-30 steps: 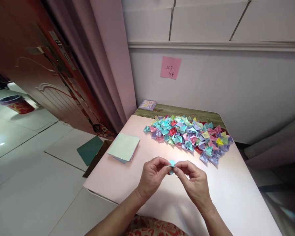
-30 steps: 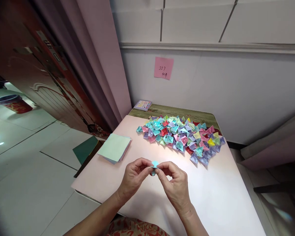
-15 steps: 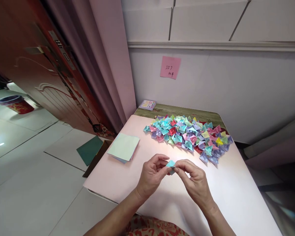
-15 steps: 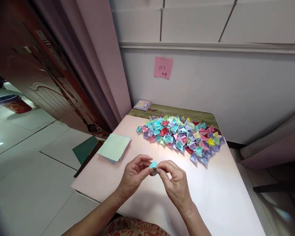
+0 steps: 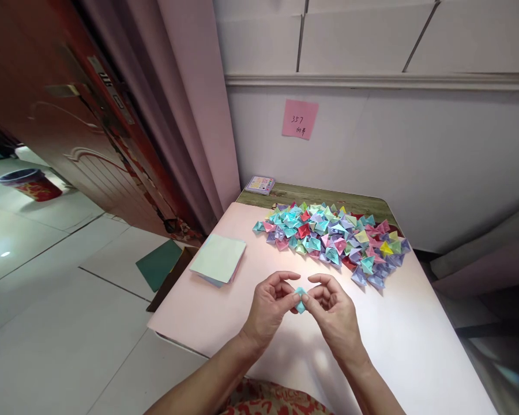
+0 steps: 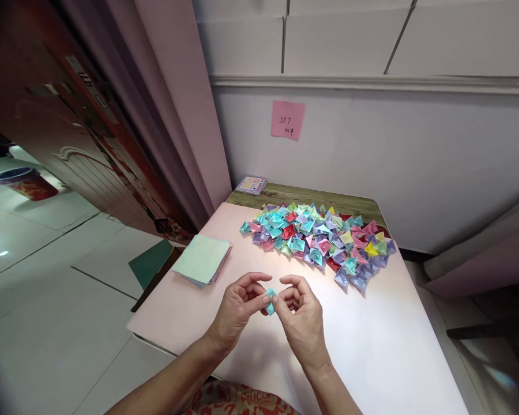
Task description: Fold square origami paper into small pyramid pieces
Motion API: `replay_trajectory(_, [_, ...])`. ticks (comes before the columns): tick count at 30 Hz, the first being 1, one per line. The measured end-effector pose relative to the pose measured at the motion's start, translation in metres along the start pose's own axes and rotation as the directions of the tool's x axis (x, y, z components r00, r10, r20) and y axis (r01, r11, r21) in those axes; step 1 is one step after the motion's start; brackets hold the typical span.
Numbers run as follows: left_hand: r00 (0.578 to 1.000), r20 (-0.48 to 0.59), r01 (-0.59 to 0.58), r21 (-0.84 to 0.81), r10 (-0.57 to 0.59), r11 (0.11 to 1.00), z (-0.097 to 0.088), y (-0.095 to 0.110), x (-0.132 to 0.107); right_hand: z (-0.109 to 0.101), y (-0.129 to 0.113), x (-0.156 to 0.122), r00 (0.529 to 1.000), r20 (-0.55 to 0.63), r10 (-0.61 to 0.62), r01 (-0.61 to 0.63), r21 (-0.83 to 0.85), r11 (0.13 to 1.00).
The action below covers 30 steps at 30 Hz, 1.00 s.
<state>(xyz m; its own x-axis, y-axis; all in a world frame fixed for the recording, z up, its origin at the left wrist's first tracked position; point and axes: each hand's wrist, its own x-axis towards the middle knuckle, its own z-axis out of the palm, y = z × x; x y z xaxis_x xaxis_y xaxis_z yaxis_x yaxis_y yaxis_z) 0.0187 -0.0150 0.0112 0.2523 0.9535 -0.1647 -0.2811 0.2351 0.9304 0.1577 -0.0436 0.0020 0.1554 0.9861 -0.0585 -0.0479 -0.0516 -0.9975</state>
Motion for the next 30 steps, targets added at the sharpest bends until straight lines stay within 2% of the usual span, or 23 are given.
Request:
replay_trajectory(4, [1.000, 0.015, -0.010, 0.018, 0.010, 1.000, 0.001, -0.002, -0.001, -0.004, 0.002, 0.005, 0.999, 0.028, 0.027, -0.029, 0.045, 0.999])
replay_trajectory(9, [0.998, 0.062, -0.002, 0.127, -0.006, 0.992, -0.005, -0.001, 0.000, -0.013, 0.000, 0.009, 0.987, 0.148, 0.069, -0.071, 0.012, 0.997])
replay_trajectory(14, [0.995, 0.090, -0.052, 0.162, 0.038, 0.985, -0.010, -0.003, -0.001, -0.022, -0.005, 0.009, 0.974, 0.223, 0.028, -0.010, -0.085, 0.996])
replay_trajectory(18, [0.995, 0.081, -0.066, 0.150, 0.054, 0.987, -0.008, -0.003, -0.003, -0.021, -0.003, 0.006, 0.980, 0.196, -0.025, 0.060, -0.175, 0.983])
replay_trajectory(21, [0.996, 0.054, -0.078, 0.143, 0.071, 0.987, -0.006, -0.001, -0.004, -0.018, 0.001, 0.003, 0.985, 0.138, -0.107, 0.138, -0.241, 0.961])
replay_trajectory(23, [0.996, 0.046, -0.086, 0.121, 0.081, 0.989, -0.005, 0.000, -0.003, -0.015, 0.002, 0.000, 0.970, 0.107, -0.218, 0.241, -0.312, 0.919])
replay_trajectory(27, [0.992, 0.060, -0.114, 0.106, 0.108, 0.988, -0.006, 0.000, -0.002, -0.012, 0.003, -0.003, 0.868, 0.099, -0.486, 0.472, -0.470, 0.746])
replay_trajectory(30, [0.984, 0.074, -0.172, 0.193, 0.160, 0.966, -0.008, -0.003, -0.002, -0.012, 0.005, -0.003, 0.809, 0.137, -0.572, 0.543, -0.547, 0.637])
